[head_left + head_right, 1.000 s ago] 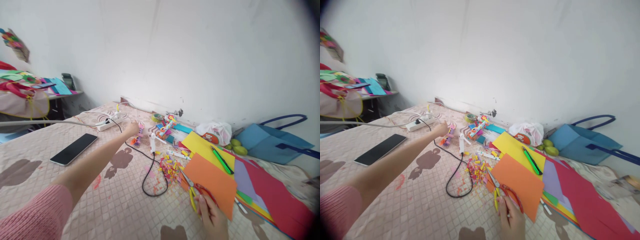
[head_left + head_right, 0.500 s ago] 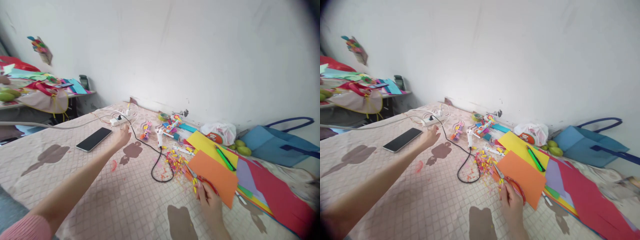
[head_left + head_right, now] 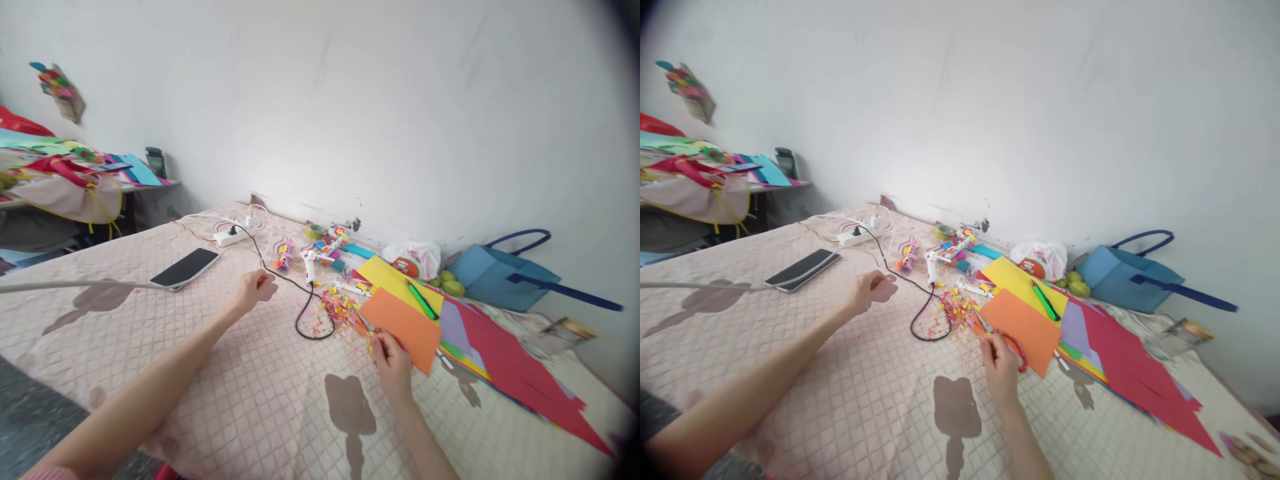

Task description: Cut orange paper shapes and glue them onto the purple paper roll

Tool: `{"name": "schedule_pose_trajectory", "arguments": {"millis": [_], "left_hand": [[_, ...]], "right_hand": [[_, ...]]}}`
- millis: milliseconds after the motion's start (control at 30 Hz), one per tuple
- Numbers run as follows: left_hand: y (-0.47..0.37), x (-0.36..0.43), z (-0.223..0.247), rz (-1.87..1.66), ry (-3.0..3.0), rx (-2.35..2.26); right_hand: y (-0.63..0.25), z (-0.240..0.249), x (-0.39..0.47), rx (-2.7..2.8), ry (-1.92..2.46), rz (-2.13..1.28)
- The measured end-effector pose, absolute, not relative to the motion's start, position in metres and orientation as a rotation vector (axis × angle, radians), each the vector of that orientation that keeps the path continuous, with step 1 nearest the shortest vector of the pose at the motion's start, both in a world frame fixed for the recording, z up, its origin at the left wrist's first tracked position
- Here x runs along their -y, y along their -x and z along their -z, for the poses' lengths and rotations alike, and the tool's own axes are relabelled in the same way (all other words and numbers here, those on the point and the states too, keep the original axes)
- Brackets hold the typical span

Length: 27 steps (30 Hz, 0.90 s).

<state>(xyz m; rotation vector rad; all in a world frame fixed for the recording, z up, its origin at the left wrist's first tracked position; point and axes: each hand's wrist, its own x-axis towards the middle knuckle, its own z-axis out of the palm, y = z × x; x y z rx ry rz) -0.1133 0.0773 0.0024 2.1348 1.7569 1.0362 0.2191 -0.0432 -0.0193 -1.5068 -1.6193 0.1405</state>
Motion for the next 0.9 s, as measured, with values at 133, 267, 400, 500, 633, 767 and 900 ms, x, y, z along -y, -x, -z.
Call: {"name": "schedule_pose_trajectory", "arguments": {"millis": [133,267,400,500,633,767,900], "left_hand": [[0.099,-0.072,0.003,-1.108,-2.273,-1.530],[0.095,-0.068,0.005,-1.061,-2.368,-1.470],[0.096,-0.063,0.005,-0.987,-2.401,-1.448],[0.095,-0.061,0.007,-1.044,-2.381,-1.442],[0.088,-0.060,0.010,-1.117,-2.357,-1.394],[0.069,-0.061,0.005,-1.022,-2.380,-1.334],[0.038,-0.063,-0.005,-0.905,-2.435,-1.214]], "right_hand": [[-0.217,0.015,0.043,1.645,1.491,-0.099],[-0.221,0.014,0.042,1.609,1.517,-0.124],[-0.233,0.012,0.042,1.544,1.642,-0.104],[-0.243,0.009,0.040,1.497,1.591,-0.057],[-0.255,0.005,0.036,1.460,1.610,0.043],[-0.267,0.006,0.035,1.421,1.703,0.030],[-0.274,0.014,0.032,1.482,1.695,-0.116]]}}
